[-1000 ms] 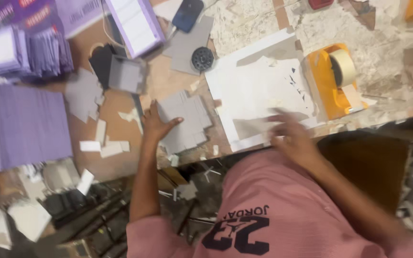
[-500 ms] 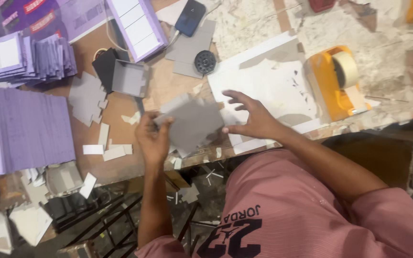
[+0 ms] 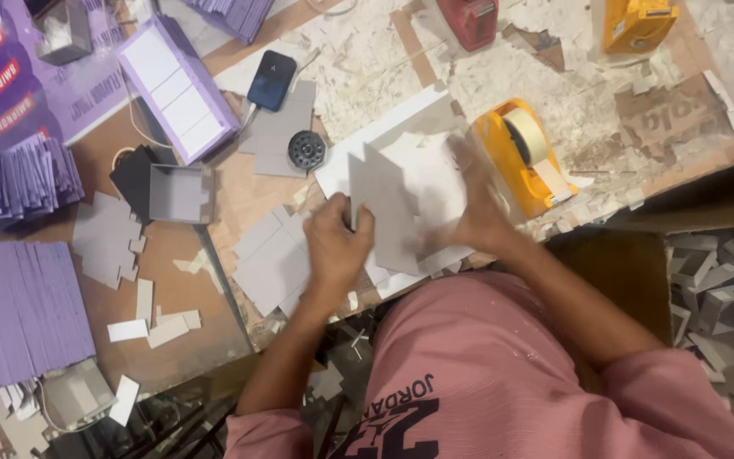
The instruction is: The person assembles small white paper boxes by folding flaps and securing them with clear tape from a yellow dispenser. They repeatedly pick up flat pieces, fold them into box shapes, and apply tape to the edges. Completed boxes are placed on the table.
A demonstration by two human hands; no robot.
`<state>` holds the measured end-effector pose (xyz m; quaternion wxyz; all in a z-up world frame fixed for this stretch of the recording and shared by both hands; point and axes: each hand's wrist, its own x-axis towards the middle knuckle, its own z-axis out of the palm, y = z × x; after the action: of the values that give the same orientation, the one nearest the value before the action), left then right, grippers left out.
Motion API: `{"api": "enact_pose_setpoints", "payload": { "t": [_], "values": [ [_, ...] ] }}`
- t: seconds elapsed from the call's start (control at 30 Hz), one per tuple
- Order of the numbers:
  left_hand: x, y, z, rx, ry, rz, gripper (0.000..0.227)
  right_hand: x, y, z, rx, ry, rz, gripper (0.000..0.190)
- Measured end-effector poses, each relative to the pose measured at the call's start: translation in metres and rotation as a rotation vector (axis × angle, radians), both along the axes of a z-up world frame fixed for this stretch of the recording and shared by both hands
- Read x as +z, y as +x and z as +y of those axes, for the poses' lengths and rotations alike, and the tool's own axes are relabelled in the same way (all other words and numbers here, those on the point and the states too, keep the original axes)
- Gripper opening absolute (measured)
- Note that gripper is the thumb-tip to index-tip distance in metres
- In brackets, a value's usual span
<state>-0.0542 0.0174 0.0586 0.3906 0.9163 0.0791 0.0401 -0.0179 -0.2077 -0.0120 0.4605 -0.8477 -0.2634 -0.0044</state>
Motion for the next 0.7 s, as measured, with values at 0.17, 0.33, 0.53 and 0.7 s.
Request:
{"api": "enact_pose_setpoints", "payload": {
  "t": [0.17, 0.33, 0.53, 0.7],
  "values": [
    [0.01, -0.004, -0.052, 0.093, -0.268, 0.113, 0.025, 0.013, -0.04, 0.019, 0.161, 0.15, 0.153, 0.088],
    [0.046, 0.009, -0.048, -0.344, 0.406, -0.413, 0.045, -0.033, -0.017, -0.013, 0.088, 0.419, 0.393, 0.046],
    [-0.002, 0.068, -0.043, -0.885, 0.555, -0.012, 0.042, -0.112, -0.005, -0.007, 0.039, 0.363, 0.123, 0.057],
    [-0.054, 0.065, -0.049, -0.915, 0.754, -0.114, 0.056, -0.144, 0.005, 0.009, -0.091, 0.307, 0.222, 0.06]
  ]
}}
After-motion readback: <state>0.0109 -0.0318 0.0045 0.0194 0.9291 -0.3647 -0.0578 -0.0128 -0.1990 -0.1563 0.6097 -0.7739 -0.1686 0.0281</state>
